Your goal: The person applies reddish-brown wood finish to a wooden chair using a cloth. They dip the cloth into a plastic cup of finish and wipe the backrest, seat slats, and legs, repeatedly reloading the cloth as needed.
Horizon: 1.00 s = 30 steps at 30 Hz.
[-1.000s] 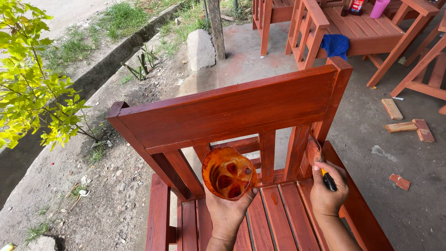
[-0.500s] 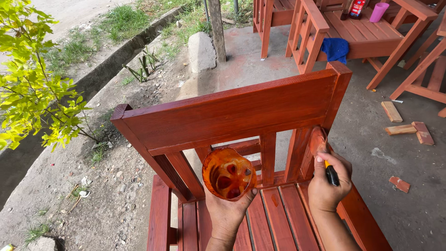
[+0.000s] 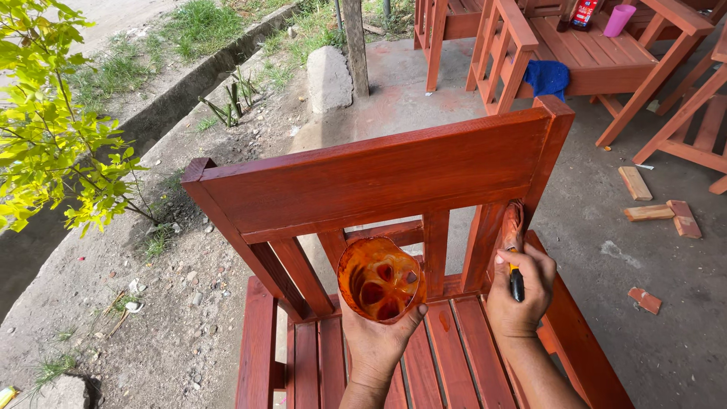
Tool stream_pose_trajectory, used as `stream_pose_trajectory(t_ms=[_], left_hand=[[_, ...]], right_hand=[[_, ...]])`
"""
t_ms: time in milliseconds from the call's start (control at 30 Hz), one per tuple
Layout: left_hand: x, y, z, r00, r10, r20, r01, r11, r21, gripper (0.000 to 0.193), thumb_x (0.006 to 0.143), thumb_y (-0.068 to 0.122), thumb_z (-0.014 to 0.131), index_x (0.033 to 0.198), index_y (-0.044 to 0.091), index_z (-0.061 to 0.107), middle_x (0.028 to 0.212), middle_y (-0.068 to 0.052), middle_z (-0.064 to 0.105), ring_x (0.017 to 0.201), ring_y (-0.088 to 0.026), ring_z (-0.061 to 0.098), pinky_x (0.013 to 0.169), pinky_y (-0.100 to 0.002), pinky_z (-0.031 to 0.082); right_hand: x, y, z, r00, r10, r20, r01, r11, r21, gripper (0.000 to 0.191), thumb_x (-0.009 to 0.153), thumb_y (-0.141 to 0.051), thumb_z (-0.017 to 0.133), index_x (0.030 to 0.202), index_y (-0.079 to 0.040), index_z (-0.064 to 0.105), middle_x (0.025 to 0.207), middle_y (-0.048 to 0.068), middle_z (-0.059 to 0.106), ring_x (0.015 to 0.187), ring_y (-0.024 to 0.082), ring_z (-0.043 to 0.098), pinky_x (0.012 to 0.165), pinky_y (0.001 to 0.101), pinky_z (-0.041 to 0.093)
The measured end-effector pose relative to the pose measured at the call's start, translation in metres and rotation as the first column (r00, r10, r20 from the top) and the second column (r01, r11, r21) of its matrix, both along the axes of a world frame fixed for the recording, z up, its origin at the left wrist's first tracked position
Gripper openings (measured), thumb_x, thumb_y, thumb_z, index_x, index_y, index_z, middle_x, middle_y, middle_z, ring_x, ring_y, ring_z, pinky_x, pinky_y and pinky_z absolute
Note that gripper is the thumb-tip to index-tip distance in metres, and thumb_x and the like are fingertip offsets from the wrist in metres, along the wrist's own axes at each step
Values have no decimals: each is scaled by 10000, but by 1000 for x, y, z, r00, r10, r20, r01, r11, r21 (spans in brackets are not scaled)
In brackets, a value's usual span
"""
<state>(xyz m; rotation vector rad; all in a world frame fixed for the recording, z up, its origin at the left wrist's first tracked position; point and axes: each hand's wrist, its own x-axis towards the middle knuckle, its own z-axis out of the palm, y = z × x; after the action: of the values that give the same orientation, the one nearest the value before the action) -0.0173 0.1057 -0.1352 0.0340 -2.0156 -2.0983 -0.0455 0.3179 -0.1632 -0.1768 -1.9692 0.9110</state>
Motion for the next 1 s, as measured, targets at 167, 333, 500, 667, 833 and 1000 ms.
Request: stream_pose_trajectory(t_ms=[167, 333, 500, 667, 833, 1000], left_hand=[[2, -2, -3, 1000, 11, 15, -10, 995, -99, 1067, 596, 466, 963, 1374, 49, 364, 1295, -160, 563, 1249, -283, 620, 1034, -416, 600], [5, -6, -5, 999, -1, 55, 2, 1000, -29, 1100, 592, 504, 942, 1394, 66, 330, 1323, -154, 542, 1278, -271, 607, 1026, -416, 610], [8, -7, -6, 999, 16, 50, -14, 999, -42, 1083, 603, 473, 953, 1396, 66, 338, 1326, -155, 549, 1272, -272, 619, 1039, -419, 611], [9, -11, -9, 1000, -17, -2, 17, 999, 44, 1058, 625, 427, 961, 1402, 69, 338, 1352, -144, 535, 1294, -272, 603, 1063, -420, 603], [11, -19, -13, 999, 37, -25, -39, 994, -98, 1005, 670, 368, 966, 1412, 68, 359, 1363, -136, 561, 1298, -267, 616, 1075, -409, 586], [14, -16, -13, 1000, -25, 1, 25, 995, 102, 1000, 646, 304, 962, 1399, 71, 348, 1360, -144, 527, 1284, -269, 603, 1049, -413, 616]], right_hand=[[-1, 5, 11, 998, 17, -60, -20, 999, -49, 169, 1014, 21, 740, 1105, -106, 676, 1286, 68, 567, 1176, 234, 639, 1036, 350, 579], [2, 3, -16, 999, -20, 49, 19, 999, 28, 187, 946, 12, 756, 1035, -125, 664, 1288, 107, 519, 1077, 245, 641, 865, 347, 602], [1, 7, -39, 990, -64, 125, 52, 993, 102, 191, 917, -28, 772, 1016, -130, 644, 1298, 121, 513, 1092, 281, 641, 858, 379, 585], [4, 10, -28, 983, -21, 183, -14, 981, 192, 221, 905, -90, 780, 1093, -146, 677, 1325, 138, 506, 1101, 286, 642, 908, 398, 577], [2, 29, -8, 970, -128, 205, 5, 858, 514, 211, 864, -158, 827, 1066, -172, 770, 1250, 133, 597, 1145, 358, 645, 905, 427, 575], [-1, 37, -23, 976, -14, 217, -63, 936, 345, 179, 922, -94, 745, 1088, -160, 741, 1235, 109, 656, 1080, 303, 704, 914, 395, 607]])
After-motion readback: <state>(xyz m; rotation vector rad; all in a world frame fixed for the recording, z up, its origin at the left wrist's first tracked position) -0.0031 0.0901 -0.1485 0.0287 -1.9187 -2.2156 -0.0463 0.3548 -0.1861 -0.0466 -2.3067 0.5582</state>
